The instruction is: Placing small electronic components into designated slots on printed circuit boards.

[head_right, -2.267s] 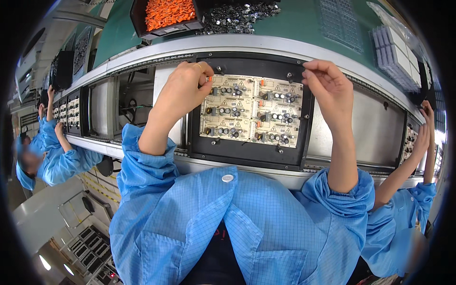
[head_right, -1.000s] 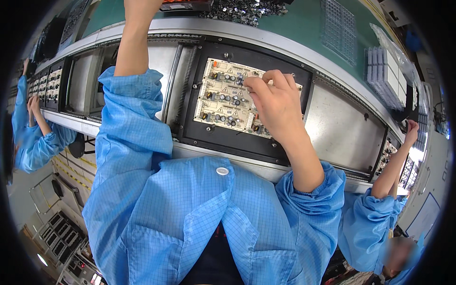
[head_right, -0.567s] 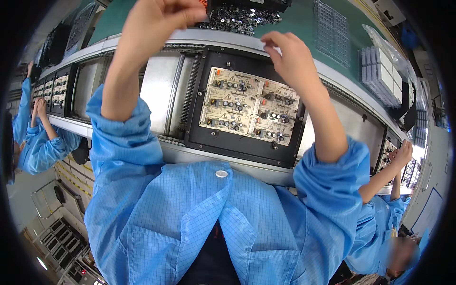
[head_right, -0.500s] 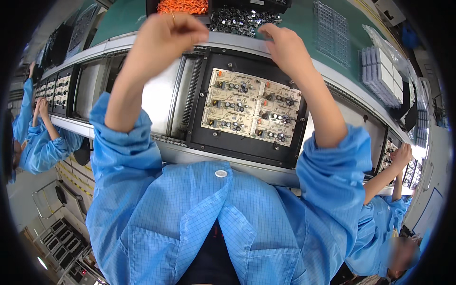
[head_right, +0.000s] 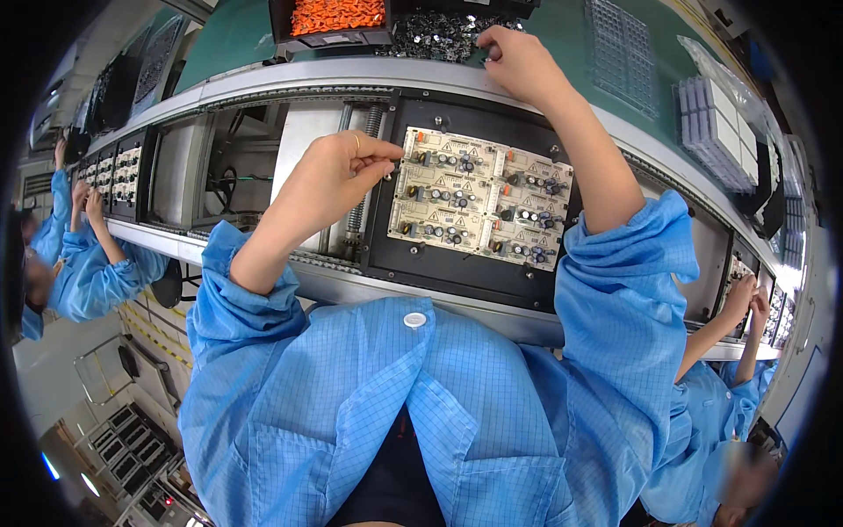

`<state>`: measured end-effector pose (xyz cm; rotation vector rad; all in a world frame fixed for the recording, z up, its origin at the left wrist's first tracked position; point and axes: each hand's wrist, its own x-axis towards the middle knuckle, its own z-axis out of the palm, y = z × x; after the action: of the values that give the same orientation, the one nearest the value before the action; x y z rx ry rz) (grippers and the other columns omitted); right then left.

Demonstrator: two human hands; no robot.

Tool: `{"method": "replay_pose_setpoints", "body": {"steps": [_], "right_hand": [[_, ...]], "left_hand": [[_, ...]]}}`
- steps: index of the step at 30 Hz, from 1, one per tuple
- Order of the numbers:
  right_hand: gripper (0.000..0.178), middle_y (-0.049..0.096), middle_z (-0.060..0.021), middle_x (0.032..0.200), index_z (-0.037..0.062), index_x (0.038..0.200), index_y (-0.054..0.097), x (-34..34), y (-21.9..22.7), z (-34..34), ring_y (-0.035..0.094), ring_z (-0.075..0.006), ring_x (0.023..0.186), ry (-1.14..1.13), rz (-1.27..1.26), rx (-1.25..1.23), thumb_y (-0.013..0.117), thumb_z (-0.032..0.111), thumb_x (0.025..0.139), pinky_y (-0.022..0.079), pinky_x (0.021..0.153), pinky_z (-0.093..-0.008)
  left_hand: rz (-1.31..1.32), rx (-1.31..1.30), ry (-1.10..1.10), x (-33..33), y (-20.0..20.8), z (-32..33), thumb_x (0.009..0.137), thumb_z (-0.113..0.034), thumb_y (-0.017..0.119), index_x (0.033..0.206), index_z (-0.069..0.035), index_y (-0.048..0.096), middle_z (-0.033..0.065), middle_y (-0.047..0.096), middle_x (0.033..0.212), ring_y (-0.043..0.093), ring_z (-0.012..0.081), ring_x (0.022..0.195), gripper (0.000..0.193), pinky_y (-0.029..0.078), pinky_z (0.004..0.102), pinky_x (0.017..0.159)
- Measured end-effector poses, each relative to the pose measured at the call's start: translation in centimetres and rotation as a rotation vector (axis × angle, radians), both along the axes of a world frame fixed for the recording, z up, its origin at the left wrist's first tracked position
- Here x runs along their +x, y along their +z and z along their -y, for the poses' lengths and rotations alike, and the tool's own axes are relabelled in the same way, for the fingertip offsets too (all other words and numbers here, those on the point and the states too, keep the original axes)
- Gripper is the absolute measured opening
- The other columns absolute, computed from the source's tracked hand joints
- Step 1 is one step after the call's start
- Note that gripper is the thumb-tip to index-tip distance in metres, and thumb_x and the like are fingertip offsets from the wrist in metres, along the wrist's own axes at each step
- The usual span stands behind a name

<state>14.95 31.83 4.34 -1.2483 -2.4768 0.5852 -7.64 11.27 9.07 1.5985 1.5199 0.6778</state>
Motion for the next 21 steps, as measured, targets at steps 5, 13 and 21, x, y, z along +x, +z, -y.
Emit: {"method": "replay_pose_setpoints", "body": {"steps": [5,13,21], "right_hand": [[0.022,0.069,-0.0094,0.089,0.0007,0.105,0.068,1.5,0.1,-0.4,0.065,-0.0183,0.081,0.024,-0.032,-0.022,0.062,0.005,0.084,0.053,0.077,-0.0315],[0.022,0.07,-0.0094,0.091,0.0013,0.107,0.068,2.2,0.3,0.0,0.067,-0.0182,0.084,-0.041,-0.019,-0.007,0.064,0.008,0.087,0.053,0.079,-0.0309],[0.021,0.068,-0.002,0.091,0.0007,0.111,0.067,4.0,4.2,5.0,0.063,-0.0096,0.082,-0.098,-0.445,-0.228,0.064,0.011,0.093,0.051,0.076,-0.0241]], "left_hand": [[-0.048,-0.041,-0.01,0.6,-0.1,-0.4,0.089,-0.005,0.065,0.106,0.004,0.069,0.0126,0.07,0.081,0.065,0.0148,0.073,0.02,0.051,0.0288,0.066],[-0.091,0.094,-0.061,1.0,-0.9,-0.5,0.089,-0.004,0.064,0.104,0.005,0.068,0.0154,0.07,0.083,0.067,0.0181,0.075,0.018,0.051,0.0294,0.065],[-0.085,0.13,-0.017,2.3,-1.3,-0.1,0.083,-0.002,0.063,0.091,0.003,0.066,0.0205,0.066,0.087,0.063,0.0374,0.09,0.01,0.051,0.0437,0.081]]}}
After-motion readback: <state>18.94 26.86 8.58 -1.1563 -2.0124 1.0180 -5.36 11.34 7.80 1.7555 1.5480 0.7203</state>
